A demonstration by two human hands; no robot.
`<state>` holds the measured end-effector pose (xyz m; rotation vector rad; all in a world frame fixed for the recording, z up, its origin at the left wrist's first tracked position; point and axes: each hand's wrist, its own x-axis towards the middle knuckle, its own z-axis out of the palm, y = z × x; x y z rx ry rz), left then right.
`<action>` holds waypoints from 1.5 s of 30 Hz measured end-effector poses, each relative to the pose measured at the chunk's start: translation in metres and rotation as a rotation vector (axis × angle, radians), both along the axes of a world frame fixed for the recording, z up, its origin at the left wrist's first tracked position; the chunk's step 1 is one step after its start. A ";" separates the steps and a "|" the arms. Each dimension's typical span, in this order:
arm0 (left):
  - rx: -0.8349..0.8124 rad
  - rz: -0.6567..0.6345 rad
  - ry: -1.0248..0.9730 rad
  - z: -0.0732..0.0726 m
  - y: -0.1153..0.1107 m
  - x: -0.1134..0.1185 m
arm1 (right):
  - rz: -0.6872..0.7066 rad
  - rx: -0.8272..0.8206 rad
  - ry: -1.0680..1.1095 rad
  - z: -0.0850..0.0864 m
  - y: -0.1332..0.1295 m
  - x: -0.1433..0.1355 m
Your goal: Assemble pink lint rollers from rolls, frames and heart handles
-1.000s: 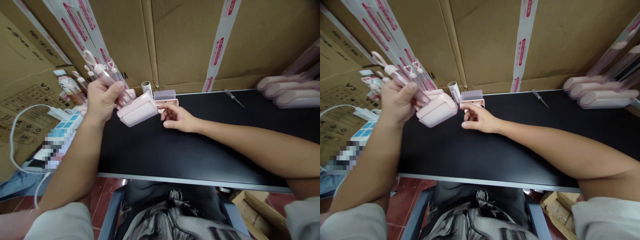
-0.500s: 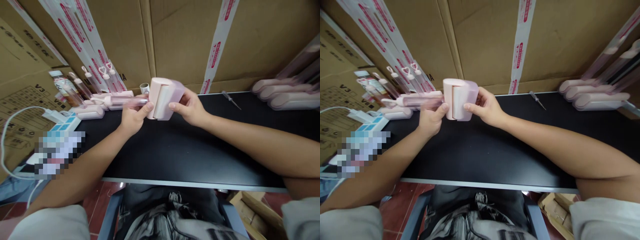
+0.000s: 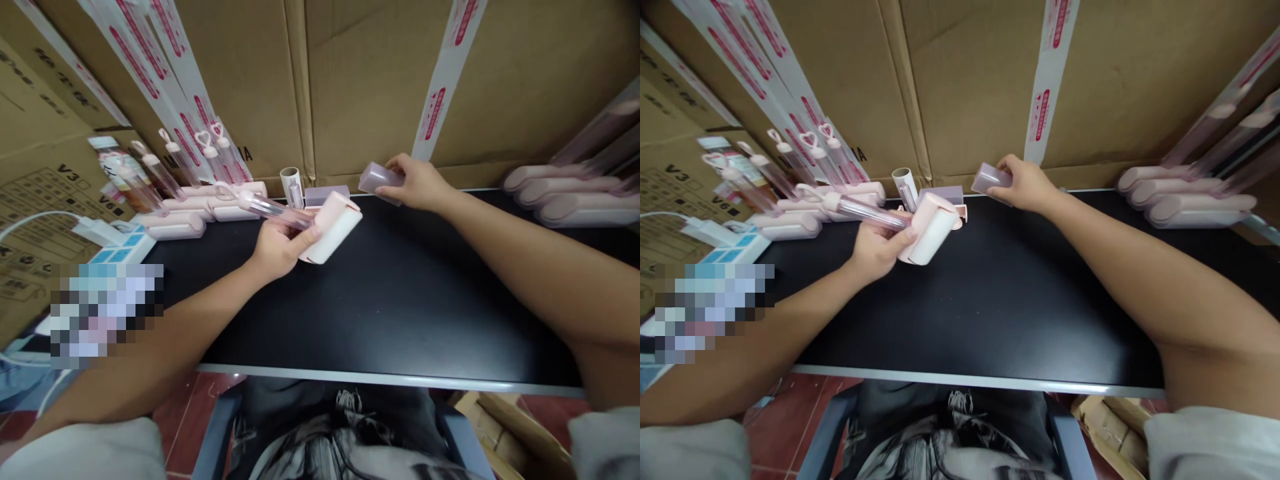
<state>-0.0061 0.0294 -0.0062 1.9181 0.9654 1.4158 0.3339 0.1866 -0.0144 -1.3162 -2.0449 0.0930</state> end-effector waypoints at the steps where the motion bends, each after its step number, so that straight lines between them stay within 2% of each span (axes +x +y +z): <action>1: -0.021 -0.018 0.009 -0.005 -0.002 0.003 | 0.016 -0.014 -0.037 -0.007 0.004 0.002; 5: -0.110 -0.090 0.023 -0.022 -0.004 0.011 | 0.140 -0.019 -0.158 -0.022 0.011 0.002; 8: -0.186 -0.138 0.002 -0.027 -0.002 0.013 | 0.200 -0.018 -0.154 -0.024 0.008 0.002; 13: -0.238 -0.168 -0.036 -0.026 0.000 0.015 | 0.098 0.093 -0.038 -0.006 -0.012 -0.005; 16: -0.258 -0.178 -0.042 -0.029 0.001 0.016 | 0.051 0.128 0.105 0.009 -0.035 -0.021; 18: -0.264 -0.175 -0.041 -0.032 0.002 0.015 | 0.072 0.125 0.216 0.014 -0.054 -0.037; 21: -0.223 -0.162 -0.035 -0.036 0.006 0.015 | 0.141 0.025 0.426 0.017 -0.083 -0.062; 24: -0.114 -0.162 -0.017 -0.035 0.008 0.013 | 0.256 -0.233 0.650 0.016 -0.109 -0.086; 27: -0.049 -0.136 0.005 -0.032 0.009 0.010 | 0.308 -0.457 0.724 0.014 -0.130 -0.102; 29: -0.051 -0.117 0.018 -0.030 0.008 0.008 | 0.287 -0.556 0.743 0.014 -0.139 -0.108; 34: -0.016 -0.031 0.092 -0.027 0.007 0.003 | 0.220 -0.567 0.717 0.006 -0.156 -0.109; 38: -0.026 -0.042 0.191 -0.026 0.006 0.002 | 0.228 -0.541 0.739 -0.005 -0.165 -0.103; 41: -0.028 -0.059 0.222 -0.024 0.004 0.002 | 0.308 -0.476 0.739 -0.009 -0.164 -0.097; 45: 0.041 -0.052 0.294 -0.018 0.000 0.001 | 0.469 -0.544 0.720 -0.011 -0.159 -0.091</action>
